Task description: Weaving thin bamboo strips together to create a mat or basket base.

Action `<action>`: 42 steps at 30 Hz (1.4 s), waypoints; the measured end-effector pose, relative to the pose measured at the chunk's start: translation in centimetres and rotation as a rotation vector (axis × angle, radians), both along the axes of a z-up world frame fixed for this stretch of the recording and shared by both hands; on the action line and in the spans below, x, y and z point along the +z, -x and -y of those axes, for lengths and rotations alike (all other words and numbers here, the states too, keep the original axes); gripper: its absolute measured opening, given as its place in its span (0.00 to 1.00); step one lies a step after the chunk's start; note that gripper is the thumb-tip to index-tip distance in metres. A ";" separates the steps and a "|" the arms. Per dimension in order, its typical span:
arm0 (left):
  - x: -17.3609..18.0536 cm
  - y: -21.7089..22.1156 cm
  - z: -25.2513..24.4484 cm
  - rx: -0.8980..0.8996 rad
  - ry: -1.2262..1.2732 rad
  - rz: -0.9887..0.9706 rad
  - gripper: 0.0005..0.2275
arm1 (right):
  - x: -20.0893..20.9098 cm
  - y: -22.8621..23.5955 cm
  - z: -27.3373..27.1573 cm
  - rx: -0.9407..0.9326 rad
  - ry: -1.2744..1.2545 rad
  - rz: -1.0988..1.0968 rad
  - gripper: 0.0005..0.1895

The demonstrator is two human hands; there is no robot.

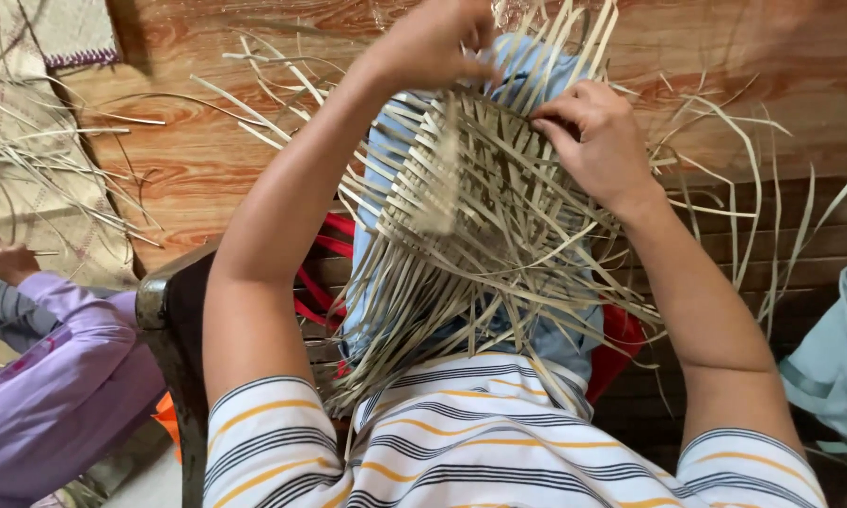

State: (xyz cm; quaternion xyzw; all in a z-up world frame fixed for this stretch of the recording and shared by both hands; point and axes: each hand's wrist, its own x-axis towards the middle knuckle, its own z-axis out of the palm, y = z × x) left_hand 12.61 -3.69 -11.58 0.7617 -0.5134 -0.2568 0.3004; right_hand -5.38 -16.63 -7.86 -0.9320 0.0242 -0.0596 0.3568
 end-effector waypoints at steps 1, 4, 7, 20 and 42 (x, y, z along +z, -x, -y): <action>-1.3 -0.9 0.1 0.006 0.004 0.004 0.11 | 0.0 0.0 -0.1 0.006 0.004 0.004 0.02; -2.3 -2.6 0.6 0.057 -0.112 -0.178 0.19 | 0.0 -0.1 -0.5 -0.022 0.015 -0.035 0.02; -0.2 -2.7 1.0 0.019 -0.534 -0.611 0.18 | 0.2 -0.2 -0.7 -0.044 0.021 -0.025 0.02; 1.2 0.5 3.1 -0.137 -0.449 -0.529 0.13 | 0.9 -0.4 -1.6 -0.242 -0.105 -0.096 0.05; 0.7 1.9 2.4 -0.085 -0.216 -0.396 0.11 | -0.1 0.0 -1.3 -0.373 -0.444 -0.018 0.09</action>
